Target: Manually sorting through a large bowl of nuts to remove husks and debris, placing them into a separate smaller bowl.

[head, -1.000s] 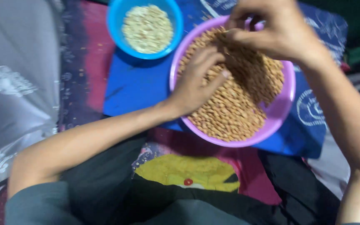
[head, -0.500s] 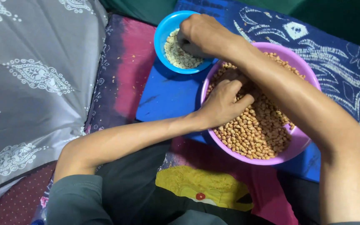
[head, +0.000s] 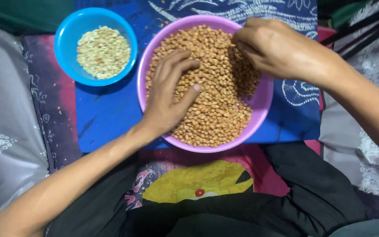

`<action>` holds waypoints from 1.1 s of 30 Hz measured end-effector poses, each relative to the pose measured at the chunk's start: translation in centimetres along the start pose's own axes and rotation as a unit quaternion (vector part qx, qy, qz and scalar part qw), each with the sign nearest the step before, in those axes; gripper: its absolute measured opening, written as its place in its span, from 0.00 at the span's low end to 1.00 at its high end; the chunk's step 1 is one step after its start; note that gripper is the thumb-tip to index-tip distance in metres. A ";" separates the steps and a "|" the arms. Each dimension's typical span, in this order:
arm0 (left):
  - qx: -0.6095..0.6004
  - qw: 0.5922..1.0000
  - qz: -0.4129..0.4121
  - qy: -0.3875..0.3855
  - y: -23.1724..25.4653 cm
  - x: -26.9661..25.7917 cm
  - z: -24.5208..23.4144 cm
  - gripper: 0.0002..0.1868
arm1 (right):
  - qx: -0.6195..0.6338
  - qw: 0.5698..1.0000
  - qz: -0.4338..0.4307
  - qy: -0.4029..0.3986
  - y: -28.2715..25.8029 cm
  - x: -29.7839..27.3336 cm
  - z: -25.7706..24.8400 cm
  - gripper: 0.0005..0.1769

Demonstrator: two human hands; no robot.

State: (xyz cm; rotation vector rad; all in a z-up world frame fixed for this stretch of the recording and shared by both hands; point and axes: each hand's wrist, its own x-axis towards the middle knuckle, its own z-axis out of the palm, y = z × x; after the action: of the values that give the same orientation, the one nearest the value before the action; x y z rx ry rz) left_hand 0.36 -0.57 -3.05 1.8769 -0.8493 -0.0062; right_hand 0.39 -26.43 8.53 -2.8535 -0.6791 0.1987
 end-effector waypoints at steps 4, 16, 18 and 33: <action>-0.003 1.000 -0.018 -0.025 1.4 0.4 -0.7 0.21 | 0.060 0.995 0.075 -0.009 1.5 -2.6 2.6 0.09; -0.006 0.998 -0.039 -0.039 2.3 0.7 -1.1 0.20 | 0.208 0.974 0.086 0.038 2.7 -2.6 5.2 0.24; -0.006 0.998 -0.044 -0.038 2.4 0.8 -1.2 0.20 | 0.231 0.966 0.109 0.028 1.9 -2.1 6.3 0.25; -0.062 0.995 -0.072 -0.020 2.1 0.7 -1.1 0.25 | 0.272 0.960 0.051 -0.031 -7.1 -5.1 7.4 0.38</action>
State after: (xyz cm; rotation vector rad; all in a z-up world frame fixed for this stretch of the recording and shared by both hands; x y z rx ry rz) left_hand 0.16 -0.56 -0.60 1.8223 -0.7216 -0.1828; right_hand -8.48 -21.31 3.42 -2.3575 -0.4041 0.4201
